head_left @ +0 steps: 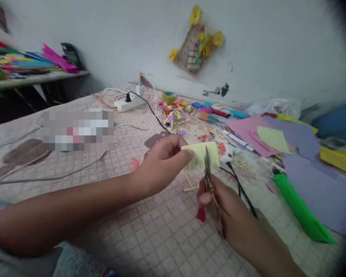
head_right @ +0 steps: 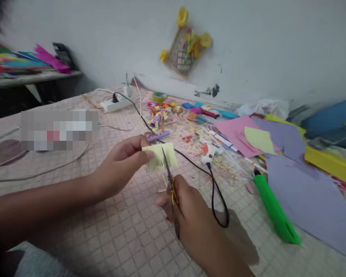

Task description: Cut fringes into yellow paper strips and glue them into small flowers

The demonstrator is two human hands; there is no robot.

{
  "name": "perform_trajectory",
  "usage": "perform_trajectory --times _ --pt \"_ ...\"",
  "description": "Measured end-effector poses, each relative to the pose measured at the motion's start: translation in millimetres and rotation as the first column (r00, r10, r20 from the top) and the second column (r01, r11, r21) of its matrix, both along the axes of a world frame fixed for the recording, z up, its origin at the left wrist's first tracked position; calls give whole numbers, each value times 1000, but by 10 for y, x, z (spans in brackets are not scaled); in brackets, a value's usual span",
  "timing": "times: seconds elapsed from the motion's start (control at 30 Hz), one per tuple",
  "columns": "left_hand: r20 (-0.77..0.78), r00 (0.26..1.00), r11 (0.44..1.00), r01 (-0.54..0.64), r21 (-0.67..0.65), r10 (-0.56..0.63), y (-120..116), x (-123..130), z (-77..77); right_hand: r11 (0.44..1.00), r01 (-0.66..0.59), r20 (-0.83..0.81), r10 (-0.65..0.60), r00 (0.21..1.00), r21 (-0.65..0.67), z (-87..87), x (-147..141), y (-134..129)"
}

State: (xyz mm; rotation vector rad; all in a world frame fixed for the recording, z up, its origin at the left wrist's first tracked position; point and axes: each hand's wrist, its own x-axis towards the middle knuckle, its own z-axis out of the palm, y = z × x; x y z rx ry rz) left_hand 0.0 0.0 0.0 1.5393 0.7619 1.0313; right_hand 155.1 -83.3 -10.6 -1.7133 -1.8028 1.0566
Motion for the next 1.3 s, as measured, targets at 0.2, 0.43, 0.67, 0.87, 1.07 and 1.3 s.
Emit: perform_trajectory --times 0.2,0.43,0.67,0.87,1.07,1.3 --pt "21 1000 1000 10 -12 -10 -3 7 -3 998 18 32 -20 999 68 8 1 5" --pt "26 1000 1000 15 -20 -15 -3 6 -5 992 -2 49 -4 999 126 49 -19 4" --pt "22 1000 1000 13 -20 -13 0 9 1 984 16 75 -29 997 178 10 -5 1" --pt "19 1000 1000 8 -22 -8 0 13 -1 995 7 112 -19 994 104 62 -29 30" --pt "32 999 1000 8 -12 -7 -10 14 3 985 7 106 -25 994 170 17 -11 -11" --pt "33 999 1000 9 -19 -9 7 14 -12 985 3 27 -8 1000 173 -19 -4 -17"
